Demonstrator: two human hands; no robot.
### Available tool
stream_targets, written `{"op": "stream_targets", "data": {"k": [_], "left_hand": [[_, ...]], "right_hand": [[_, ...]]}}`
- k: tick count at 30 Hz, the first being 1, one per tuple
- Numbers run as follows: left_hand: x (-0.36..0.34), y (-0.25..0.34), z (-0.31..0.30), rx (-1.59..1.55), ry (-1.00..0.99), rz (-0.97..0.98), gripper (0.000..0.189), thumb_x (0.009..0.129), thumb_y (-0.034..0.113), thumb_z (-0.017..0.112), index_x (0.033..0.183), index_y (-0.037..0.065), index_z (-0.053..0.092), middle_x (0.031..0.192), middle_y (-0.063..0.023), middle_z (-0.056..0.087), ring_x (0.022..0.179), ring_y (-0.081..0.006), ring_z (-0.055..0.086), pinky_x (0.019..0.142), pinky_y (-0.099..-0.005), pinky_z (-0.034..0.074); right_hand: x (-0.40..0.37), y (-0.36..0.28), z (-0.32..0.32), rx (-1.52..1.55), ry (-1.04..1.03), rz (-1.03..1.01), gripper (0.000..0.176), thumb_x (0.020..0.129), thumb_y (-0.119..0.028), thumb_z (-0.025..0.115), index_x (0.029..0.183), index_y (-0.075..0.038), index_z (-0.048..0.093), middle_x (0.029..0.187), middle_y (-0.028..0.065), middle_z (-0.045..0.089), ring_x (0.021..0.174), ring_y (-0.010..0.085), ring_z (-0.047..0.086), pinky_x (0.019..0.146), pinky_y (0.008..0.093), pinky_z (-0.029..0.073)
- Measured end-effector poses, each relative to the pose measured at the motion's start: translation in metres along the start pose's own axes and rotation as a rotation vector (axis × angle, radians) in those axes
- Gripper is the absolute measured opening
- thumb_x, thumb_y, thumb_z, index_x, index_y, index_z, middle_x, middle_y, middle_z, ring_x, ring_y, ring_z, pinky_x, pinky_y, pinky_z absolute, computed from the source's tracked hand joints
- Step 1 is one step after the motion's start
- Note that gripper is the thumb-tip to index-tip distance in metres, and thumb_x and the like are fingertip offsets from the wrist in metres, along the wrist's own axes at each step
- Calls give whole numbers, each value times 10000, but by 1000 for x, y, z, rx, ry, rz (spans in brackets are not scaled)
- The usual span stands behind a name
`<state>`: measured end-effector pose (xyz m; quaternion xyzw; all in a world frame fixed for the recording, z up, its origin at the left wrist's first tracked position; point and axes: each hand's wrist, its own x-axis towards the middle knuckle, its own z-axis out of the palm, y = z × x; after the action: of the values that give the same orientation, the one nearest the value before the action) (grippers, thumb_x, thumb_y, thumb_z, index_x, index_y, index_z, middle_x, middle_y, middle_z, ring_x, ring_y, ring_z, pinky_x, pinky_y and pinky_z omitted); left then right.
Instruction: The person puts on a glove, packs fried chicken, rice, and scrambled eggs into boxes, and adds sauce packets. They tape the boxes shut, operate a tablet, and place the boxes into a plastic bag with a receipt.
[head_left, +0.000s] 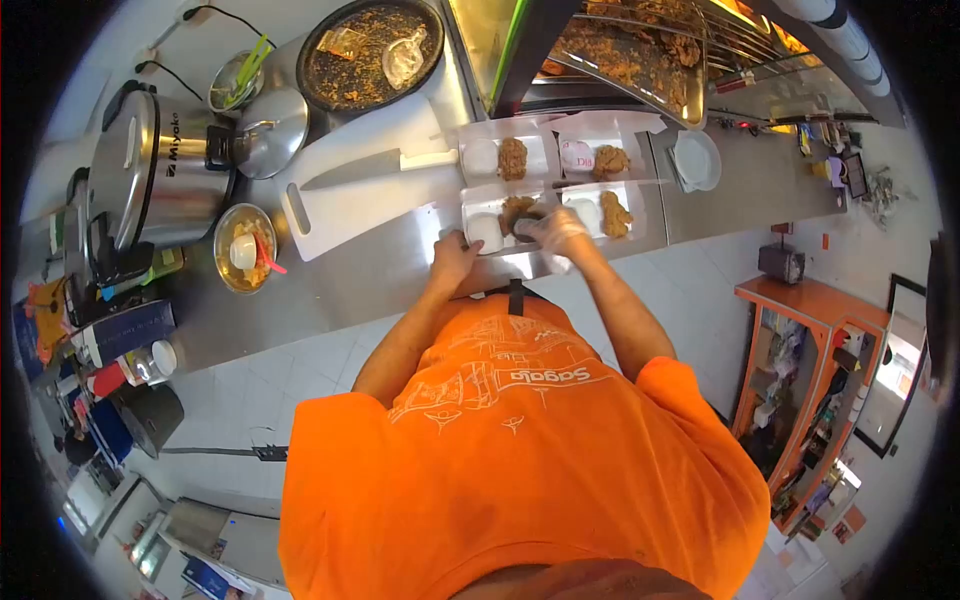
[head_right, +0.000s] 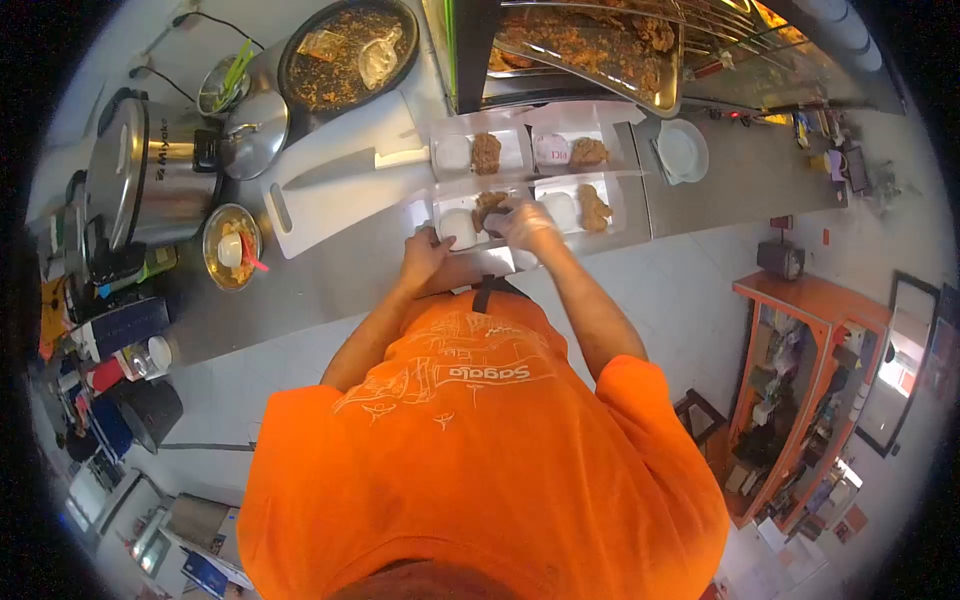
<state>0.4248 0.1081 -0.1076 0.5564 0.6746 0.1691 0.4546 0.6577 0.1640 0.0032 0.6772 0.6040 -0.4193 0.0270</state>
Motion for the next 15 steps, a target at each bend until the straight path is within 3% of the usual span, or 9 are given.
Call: {"op": "stream_targets", "data": {"k": [2,5,6,7,9,11,12,15], "left_hand": [[9,-3,1,1,15,10,430,825,339,750,953,-62,665,821,-242,688,778,-404,677,705,-446,540],[8,-4,6,-17,18,-1,402,822,323,755,924,-55,664,789,-236,679,754,-405,667,691,-461,532],[8,-1,5,20,-1,0,398,823,321,754,915,-56,664,793,-236,681,757,-399,670,694,-458,533],[7,3,3,56,-19,0,393,825,318,753,906,-56,663,797,-236,683,759,-394,673,697,-455,534],[20,8,-2,41,-5,17,393,824,321,753,893,-56,664,802,-236,686,762,-386,679,700,-450,537],[10,1,0,-50,-13,12,403,821,332,756,885,-56,666,806,-236,689,761,-379,683,703,-445,539],[17,-13,6,-32,-54,-21,423,814,342,759,898,-63,672,813,-239,694,761,-382,687,702,-442,543],[13,-9,3,-65,-52,-54,425,808,346,763,875,-61,665,795,-241,688,750,-381,684,693,-450,540]], "right_hand": [[-25,-20,-40,95,25,74,521,790,-435,706,1174,-83,693,1100,183,704,1013,299,681,916,382,516],[-34,-25,-52,4,74,173,534,777,-449,700,1171,-88,698,1094,186,706,1014,289,684,905,375,522],[-13,6,-14,-5,160,128,522,775,-460,692,1158,-106,705,1061,185,713,997,293,688,880,388,527],[8,20,14,-31,207,214,497,787,-442,691,1151,-104,706,1034,189,719,965,299,697,862,392,529],[16,18,0,180,109,101,504,789,-417,714,1156,-71,697,1022,187,724,932,296,706,853,383,529],[-17,-20,-41,245,6,187,532,788,-402,741,1180,-48,684,1015,185,726,910,276,711,839,363,535],[-1,10,-24,100,95,90,547,787,-399,746,1194,-40,674,1014,184,726,900,267,712,840,356,538],[-7,-5,-8,82,131,210,530,810,-404,711,1228,-81,665,1084,195,708,968,282,698,871,360,535]]}}
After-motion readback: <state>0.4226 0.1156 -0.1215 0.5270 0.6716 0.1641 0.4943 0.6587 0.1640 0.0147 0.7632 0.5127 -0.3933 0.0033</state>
